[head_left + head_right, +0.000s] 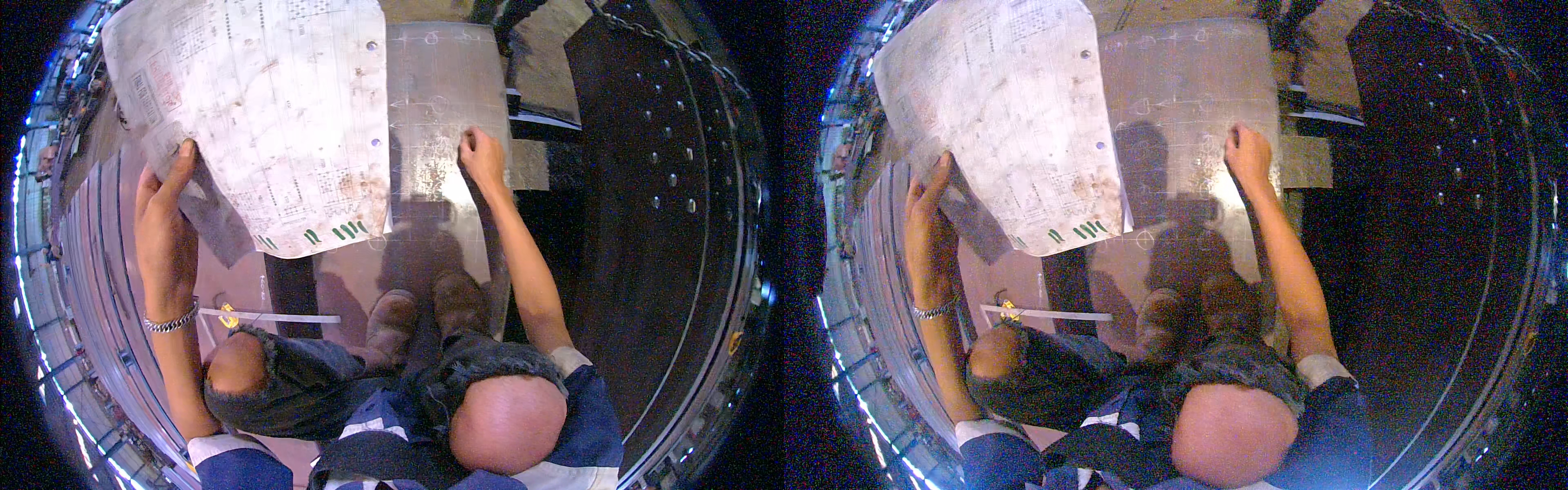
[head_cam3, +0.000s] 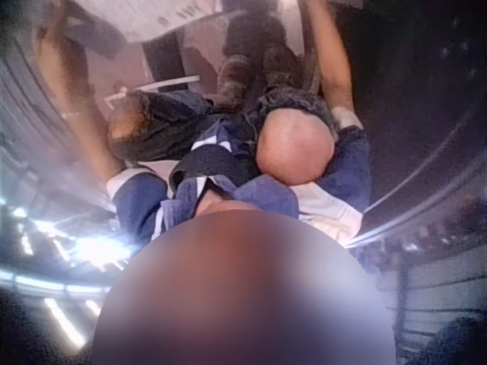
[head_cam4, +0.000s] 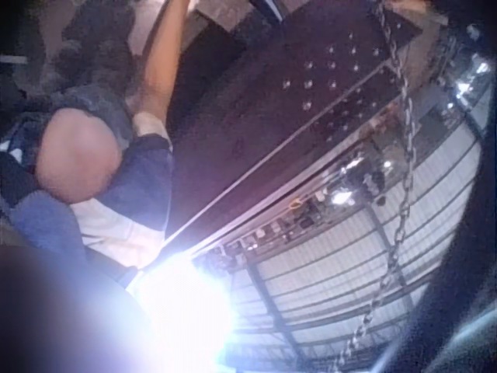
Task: The person marks a large metal sheet with a piece of chalk while referencing a document held in the other hand. They occasionally adjust their position and the document, continuing to draw circles and lines on the metal surface.
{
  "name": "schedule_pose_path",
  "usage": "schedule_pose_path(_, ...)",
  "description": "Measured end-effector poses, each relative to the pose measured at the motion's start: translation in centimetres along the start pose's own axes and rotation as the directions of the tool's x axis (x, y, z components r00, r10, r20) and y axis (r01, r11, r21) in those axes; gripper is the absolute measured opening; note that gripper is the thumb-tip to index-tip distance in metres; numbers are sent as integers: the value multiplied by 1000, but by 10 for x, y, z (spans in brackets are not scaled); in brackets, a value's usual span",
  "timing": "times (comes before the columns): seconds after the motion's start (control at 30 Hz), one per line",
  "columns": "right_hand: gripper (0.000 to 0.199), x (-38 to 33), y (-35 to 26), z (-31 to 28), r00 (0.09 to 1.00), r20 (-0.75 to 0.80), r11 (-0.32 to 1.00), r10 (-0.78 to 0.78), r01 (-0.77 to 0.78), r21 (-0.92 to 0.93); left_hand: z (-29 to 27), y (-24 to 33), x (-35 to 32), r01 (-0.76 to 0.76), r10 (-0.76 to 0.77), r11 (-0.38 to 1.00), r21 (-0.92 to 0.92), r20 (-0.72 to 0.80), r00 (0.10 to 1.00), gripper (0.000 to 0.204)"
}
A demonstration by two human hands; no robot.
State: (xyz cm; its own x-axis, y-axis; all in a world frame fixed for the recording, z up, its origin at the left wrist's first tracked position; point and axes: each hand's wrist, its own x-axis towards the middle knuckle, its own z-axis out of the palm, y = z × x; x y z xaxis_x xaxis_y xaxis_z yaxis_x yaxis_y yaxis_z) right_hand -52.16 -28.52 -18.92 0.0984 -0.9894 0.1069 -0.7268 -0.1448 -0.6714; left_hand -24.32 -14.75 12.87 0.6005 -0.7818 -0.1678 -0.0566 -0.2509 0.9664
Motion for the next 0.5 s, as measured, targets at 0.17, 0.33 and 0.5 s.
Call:
schedule_pose_path(0.17, 19, 14, 16, 0, 995, -92, 995, 32, -40, -91, 9, 1, 2, -1, 1, 1000, -26, 5, 1000, 35)
schedule_pose_path(0.33, 23, 38, 34, 4, 999, -50, 1000, -5, 7, 22, 10, -2, 6, 0, 1, 1000, -29, 29, 1000, 34)
schedule_pose_path(0.5, 27, 13, 31, -31, 978, -37, 972, 203, -197, 124, -32, 6, 17, -290, 331, 794, 535, 22, 944, 29)
